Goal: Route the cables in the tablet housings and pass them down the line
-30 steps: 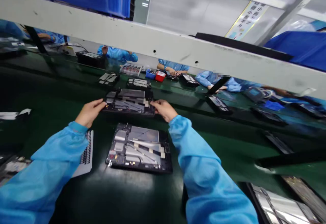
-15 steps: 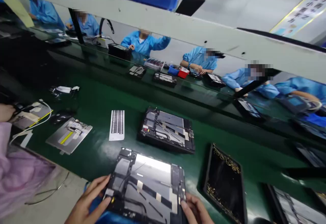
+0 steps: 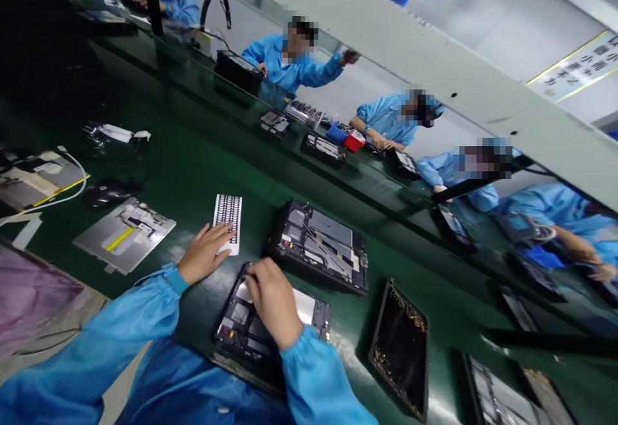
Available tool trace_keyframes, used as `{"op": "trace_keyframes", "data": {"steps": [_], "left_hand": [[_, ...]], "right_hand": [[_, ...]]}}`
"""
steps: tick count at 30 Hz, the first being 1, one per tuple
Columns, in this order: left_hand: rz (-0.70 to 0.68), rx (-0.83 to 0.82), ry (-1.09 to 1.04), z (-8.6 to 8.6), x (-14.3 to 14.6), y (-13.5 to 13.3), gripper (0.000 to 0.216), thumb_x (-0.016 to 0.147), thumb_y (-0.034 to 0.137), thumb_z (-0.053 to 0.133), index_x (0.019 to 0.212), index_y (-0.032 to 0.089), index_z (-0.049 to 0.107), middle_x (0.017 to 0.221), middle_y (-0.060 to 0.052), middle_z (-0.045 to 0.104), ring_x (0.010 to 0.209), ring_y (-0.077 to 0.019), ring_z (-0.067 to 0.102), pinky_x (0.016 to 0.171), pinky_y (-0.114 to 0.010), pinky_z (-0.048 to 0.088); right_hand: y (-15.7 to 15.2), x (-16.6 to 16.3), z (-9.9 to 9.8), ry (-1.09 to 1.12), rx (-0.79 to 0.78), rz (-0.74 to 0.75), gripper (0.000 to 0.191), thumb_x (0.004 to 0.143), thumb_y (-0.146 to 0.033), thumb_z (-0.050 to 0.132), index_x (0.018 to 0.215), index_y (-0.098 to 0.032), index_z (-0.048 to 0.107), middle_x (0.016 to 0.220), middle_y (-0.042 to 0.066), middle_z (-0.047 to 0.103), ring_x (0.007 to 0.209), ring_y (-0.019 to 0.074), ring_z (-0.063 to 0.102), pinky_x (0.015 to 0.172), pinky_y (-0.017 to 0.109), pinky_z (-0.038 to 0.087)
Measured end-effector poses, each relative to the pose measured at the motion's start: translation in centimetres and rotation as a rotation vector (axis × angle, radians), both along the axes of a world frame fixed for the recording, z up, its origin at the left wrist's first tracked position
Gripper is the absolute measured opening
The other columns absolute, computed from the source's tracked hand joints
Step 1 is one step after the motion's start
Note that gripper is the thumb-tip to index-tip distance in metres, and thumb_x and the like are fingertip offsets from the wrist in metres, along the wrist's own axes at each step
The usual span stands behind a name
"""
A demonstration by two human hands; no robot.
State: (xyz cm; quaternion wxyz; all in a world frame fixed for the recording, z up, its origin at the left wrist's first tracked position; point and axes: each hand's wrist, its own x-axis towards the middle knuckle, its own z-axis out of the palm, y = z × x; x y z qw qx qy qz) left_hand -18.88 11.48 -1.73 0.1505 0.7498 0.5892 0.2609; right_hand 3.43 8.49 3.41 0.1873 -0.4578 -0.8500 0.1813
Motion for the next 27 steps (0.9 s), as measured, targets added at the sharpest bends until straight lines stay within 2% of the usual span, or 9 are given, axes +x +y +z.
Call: {"op": "trace_keyframes", "data": {"steps": [3, 8, 12, 15, 18, 21, 24, 25, 27], "left_hand": [[-0.031, -0.041, 0.029, -1.4, -0.1, 0.9, 0.048, 0.091, 0.020, 0.057, 0.139, 0.023, 0.057, 0.153, -0.006, 0.052, 0.145, -0.0254, 0.044, 0.124, -0.053, 0.028], [-0.023, -0.072, 0.052, -1.6, -0.1, 0.5, 0.050, 0.093, 0.023, 0.053, 0.142, 0.021, 0.053, 0.156, -0.006, 0.048, 0.147, -0.0236, 0.041, 0.126, -0.049, 0.024], [-0.041, -0.092, 0.047, -1.3, 0.0, 0.8, 0.049, 0.092, 0.025, 0.053, 0.141, 0.023, 0.055, 0.156, -0.006, 0.048, 0.147, -0.0240, 0.040, 0.126, -0.049, 0.023], [-0.060, -0.097, 0.036, -1.5, 0.0, 1.2, 0.049, 0.093, 0.026, 0.051, 0.142, 0.022, 0.054, 0.156, -0.007, 0.047, 0.148, -0.0260, 0.039, 0.125, -0.053, 0.022], [-0.077, -0.052, 0.043, -1.8, -0.1, 1.6, 0.048, 0.096, 0.029, 0.049, 0.143, 0.022, 0.053, 0.157, -0.008, 0.046, 0.147, -0.0283, 0.039, 0.124, -0.056, 0.024], [-0.073, 0.038, 0.017, -1.2, -0.1, 1.5, 0.044, 0.098, 0.033, 0.048, 0.140, 0.022, 0.055, 0.158, -0.009, 0.044, 0.147, -0.0300, 0.038, 0.122, -0.057, 0.026], [-0.034, 0.182, -0.068, 0.5, 0.7, -0.6, 0.031, 0.099, 0.037, 0.053, 0.125, 0.024, 0.065, 0.150, -0.007, 0.054, 0.146, -0.0293, 0.041, 0.123, -0.058, 0.023], [-0.056, 0.207, -0.095, 1.1, 1.3, -1.8, 0.025, 0.098, 0.037, 0.056, 0.117, 0.025, 0.068, 0.143, -0.005, 0.061, 0.143, -0.0281, 0.045, 0.124, -0.057, 0.022], [-0.196, 0.180, -0.126, 2.0, 2.9, -4.8, 0.016, 0.096, 0.038, 0.062, 0.105, 0.027, 0.070, 0.125, 0.000, 0.070, 0.134, -0.0255, 0.054, 0.125, -0.056, 0.020]], "right_hand": [[4.8, -4.6, -2.1, -0.126, 0.031, 0.070, 0.013, 0.100, -0.017, 0.050, 0.095, -0.021, 0.061, 0.097, 0.007, 0.063, 0.093, 0.0212, 0.062, 0.084, 0.032, 0.053], [8.2, -6.1, -4.6, -0.207, 0.004, 0.079, 0.015, 0.100, -0.015, 0.049, 0.093, -0.016, 0.062, 0.097, 0.010, 0.062, 0.093, 0.0234, 0.059, 0.085, 0.035, 0.050], [8.8, -6.6, -4.1, -0.256, -0.032, 0.095, 0.016, 0.101, -0.013, 0.046, 0.095, -0.012, 0.061, 0.096, 0.012, 0.060, 0.091, 0.0240, 0.057, 0.086, 0.037, 0.048], [8.1, -5.8, -2.1, -0.229, -0.046, 0.109, 0.014, 0.101, -0.015, 0.045, 0.098, -0.015, 0.059, 0.099, 0.010, 0.059, 0.094, 0.0219, 0.055, 0.090, 0.035, 0.047], [4.6, -2.7, 0.7, 0.015, 0.024, 0.091, 0.013, 0.103, -0.019, 0.043, 0.099, -0.018, 0.054, 0.098, 0.007, 0.056, 0.095, 0.0205, 0.053, 0.089, 0.034, 0.047], [-1.9, 2.0, 2.3, 0.220, 0.018, -0.042, 0.011, 0.103, -0.017, 0.043, 0.098, -0.021, 0.052, 0.094, 0.004, 0.054, 0.091, 0.0189, 0.053, 0.083, 0.033, 0.047], [-8.8, 6.3, 1.1, 0.196, -0.047, -0.195, 0.011, 0.101, -0.013, 0.046, 0.102, -0.022, 0.052, 0.098, 0.005, 0.054, 0.094, 0.0192, 0.055, 0.083, 0.034, 0.049], [-10.8, 7.2, 0.3, 0.171, -0.054, -0.233, 0.012, 0.100, -0.012, 0.047, 0.104, -0.022, 0.053, 0.101, 0.006, 0.055, 0.097, 0.0198, 0.055, 0.084, 0.034, 0.049], [-13.8, 8.3, -1.3, 0.123, -0.054, -0.301, 0.015, 0.099, -0.011, 0.049, 0.107, -0.022, 0.053, 0.106, 0.008, 0.056, 0.103, 0.0208, 0.056, 0.087, 0.035, 0.050]]}}
